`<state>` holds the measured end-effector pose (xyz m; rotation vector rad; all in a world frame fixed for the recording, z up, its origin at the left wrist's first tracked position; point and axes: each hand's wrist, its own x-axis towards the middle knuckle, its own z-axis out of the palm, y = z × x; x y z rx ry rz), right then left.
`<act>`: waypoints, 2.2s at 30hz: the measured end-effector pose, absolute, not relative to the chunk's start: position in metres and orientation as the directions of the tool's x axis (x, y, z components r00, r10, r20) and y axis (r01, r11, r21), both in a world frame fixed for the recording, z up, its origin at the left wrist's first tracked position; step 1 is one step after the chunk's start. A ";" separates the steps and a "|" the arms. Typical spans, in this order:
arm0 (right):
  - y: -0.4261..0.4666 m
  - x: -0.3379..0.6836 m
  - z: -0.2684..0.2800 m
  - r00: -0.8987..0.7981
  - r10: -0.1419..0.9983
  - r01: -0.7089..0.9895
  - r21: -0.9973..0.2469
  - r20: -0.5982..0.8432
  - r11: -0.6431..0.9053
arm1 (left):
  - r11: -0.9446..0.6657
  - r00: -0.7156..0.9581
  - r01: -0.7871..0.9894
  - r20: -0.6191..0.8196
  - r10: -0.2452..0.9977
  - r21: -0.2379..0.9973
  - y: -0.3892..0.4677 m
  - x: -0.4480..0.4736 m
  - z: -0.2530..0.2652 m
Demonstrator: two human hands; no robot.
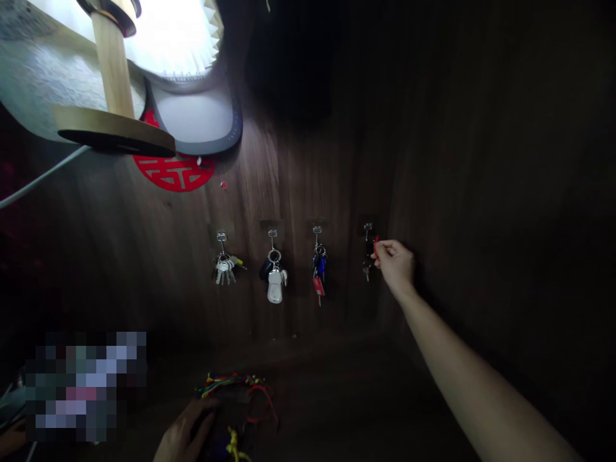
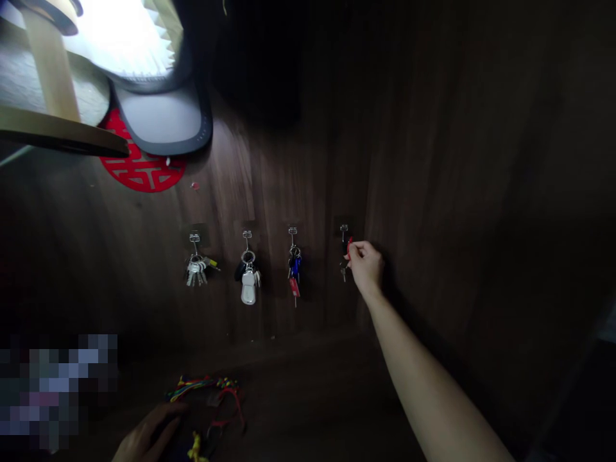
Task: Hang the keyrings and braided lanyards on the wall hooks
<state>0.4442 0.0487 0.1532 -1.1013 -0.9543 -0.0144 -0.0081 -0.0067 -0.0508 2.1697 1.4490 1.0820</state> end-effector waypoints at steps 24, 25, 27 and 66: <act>0.075 0.465 0.148 0.510 0.277 0.804 -0.566 0.814 0.184 | -0.385 0.167 0.681 0.380 0.910 0.623 -0.008 -0.003 -0.045; 0.076 0.465 0.147 0.507 0.278 0.809 -0.562 0.816 0.172 | -0.384 0.164 0.681 0.382 0.910 0.623 -0.008 -0.003 -0.045; 0.077 0.465 0.144 0.507 0.273 0.815 -0.557 0.818 0.156 | -0.380 0.159 0.682 0.381 0.911 0.625 -0.007 -0.003 -0.046; 0.020 0.338 0.007 0.299 0.835 0.366 -0.864 0.461 0.346 | -0.408 0.219 0.645 0.355 0.909 0.646 -0.017 -0.004 -0.035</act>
